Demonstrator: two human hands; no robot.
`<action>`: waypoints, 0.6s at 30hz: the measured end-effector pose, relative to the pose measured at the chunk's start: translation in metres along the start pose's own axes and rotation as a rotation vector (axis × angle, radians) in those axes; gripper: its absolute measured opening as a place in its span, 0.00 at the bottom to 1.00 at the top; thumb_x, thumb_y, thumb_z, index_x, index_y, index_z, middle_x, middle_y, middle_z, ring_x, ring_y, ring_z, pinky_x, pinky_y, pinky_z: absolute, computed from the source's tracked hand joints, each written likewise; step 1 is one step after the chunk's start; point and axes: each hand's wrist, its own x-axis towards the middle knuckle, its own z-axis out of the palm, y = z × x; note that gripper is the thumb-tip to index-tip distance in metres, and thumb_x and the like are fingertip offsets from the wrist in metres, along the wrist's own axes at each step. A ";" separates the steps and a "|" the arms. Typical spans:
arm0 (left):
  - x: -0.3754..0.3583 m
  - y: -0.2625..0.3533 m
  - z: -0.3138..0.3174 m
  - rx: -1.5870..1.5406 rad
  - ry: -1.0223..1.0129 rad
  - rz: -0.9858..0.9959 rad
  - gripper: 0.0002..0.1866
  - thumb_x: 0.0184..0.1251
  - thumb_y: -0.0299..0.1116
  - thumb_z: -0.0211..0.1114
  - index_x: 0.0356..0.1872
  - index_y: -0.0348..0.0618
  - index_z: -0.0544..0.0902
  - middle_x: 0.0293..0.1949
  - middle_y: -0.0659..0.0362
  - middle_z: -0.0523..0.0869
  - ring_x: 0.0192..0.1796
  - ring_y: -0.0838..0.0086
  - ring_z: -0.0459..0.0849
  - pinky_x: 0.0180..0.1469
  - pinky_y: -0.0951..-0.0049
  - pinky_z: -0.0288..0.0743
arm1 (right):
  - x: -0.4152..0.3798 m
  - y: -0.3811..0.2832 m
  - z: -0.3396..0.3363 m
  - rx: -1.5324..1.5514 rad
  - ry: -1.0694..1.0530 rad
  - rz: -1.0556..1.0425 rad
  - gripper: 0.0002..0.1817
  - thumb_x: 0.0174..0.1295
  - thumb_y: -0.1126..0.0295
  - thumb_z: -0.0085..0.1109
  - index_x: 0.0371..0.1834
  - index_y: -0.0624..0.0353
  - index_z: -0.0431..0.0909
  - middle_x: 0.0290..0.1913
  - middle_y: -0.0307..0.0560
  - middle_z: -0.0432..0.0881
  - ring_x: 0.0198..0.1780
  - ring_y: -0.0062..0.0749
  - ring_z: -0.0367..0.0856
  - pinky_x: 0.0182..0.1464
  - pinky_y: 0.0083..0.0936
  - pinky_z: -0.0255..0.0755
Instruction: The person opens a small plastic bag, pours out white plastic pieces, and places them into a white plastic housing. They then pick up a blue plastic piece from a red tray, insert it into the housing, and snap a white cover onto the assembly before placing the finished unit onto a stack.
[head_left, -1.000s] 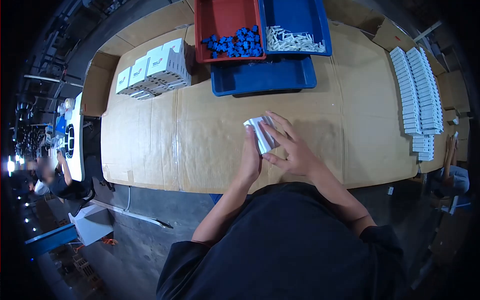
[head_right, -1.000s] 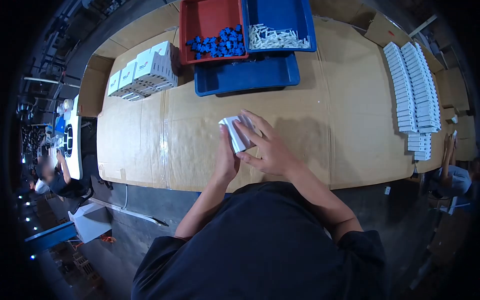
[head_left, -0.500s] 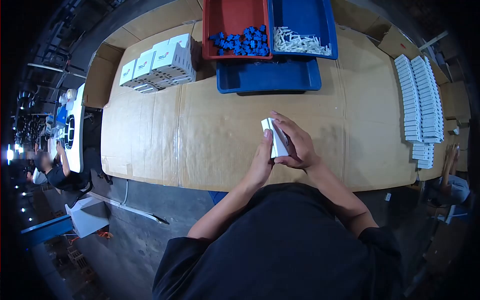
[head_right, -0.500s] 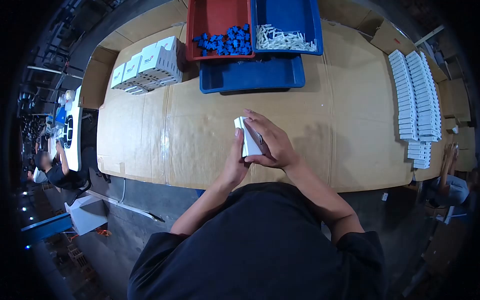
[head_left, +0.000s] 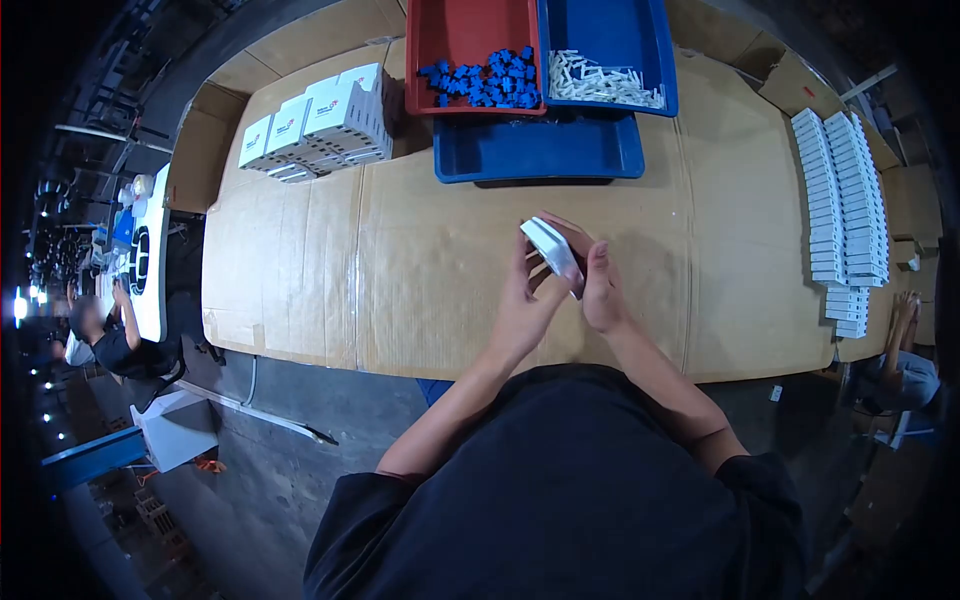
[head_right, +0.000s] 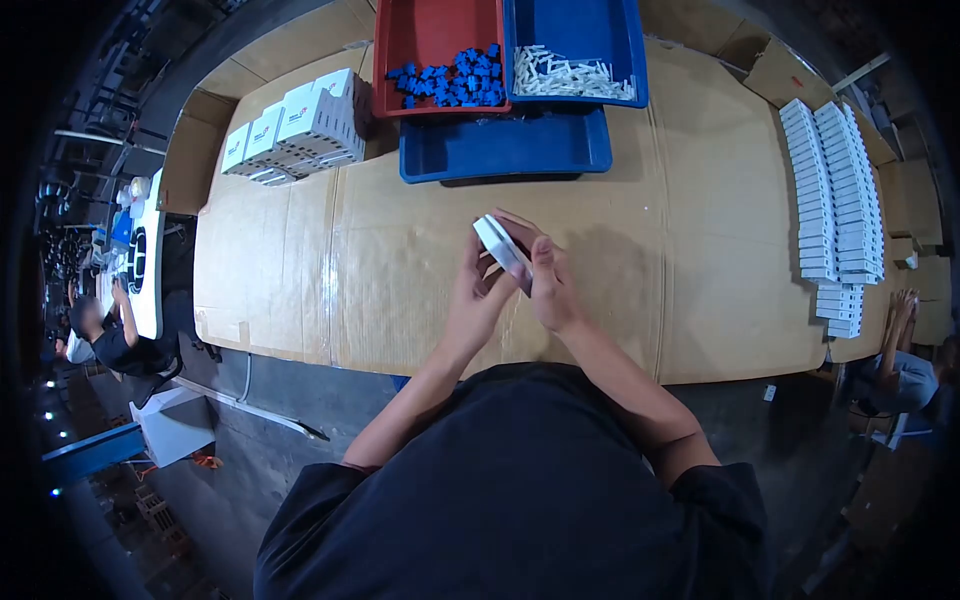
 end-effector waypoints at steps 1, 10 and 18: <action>0.001 0.001 -0.001 -0.124 0.036 -0.055 0.43 0.80 0.38 0.64 0.85 0.42 0.48 0.69 0.50 0.75 0.71 0.62 0.77 0.71 0.59 0.73 | 0.001 -0.002 0.001 -0.074 -0.008 -0.002 0.41 0.82 0.40 0.41 0.74 0.72 0.72 0.73 0.55 0.76 0.76 0.41 0.72 0.76 0.36 0.64; 0.009 -0.002 -0.018 -0.514 0.070 -0.407 0.29 0.85 0.58 0.49 0.67 0.42 0.72 0.56 0.56 0.84 0.56 0.69 0.86 0.63 0.63 0.79 | -0.012 -0.001 -0.008 -0.527 -0.133 -0.117 0.26 0.75 0.65 0.60 0.73 0.66 0.74 0.71 0.59 0.78 0.72 0.46 0.78 0.72 0.37 0.71; 0.008 0.011 -0.006 -0.424 0.131 -0.386 0.22 0.87 0.52 0.53 0.64 0.46 0.74 0.51 0.59 0.83 0.51 0.74 0.85 0.56 0.69 0.81 | -0.013 0.004 -0.004 -0.680 -0.091 -0.106 0.23 0.78 0.68 0.54 0.72 0.65 0.75 0.50 0.60 0.88 0.47 0.49 0.90 0.51 0.36 0.82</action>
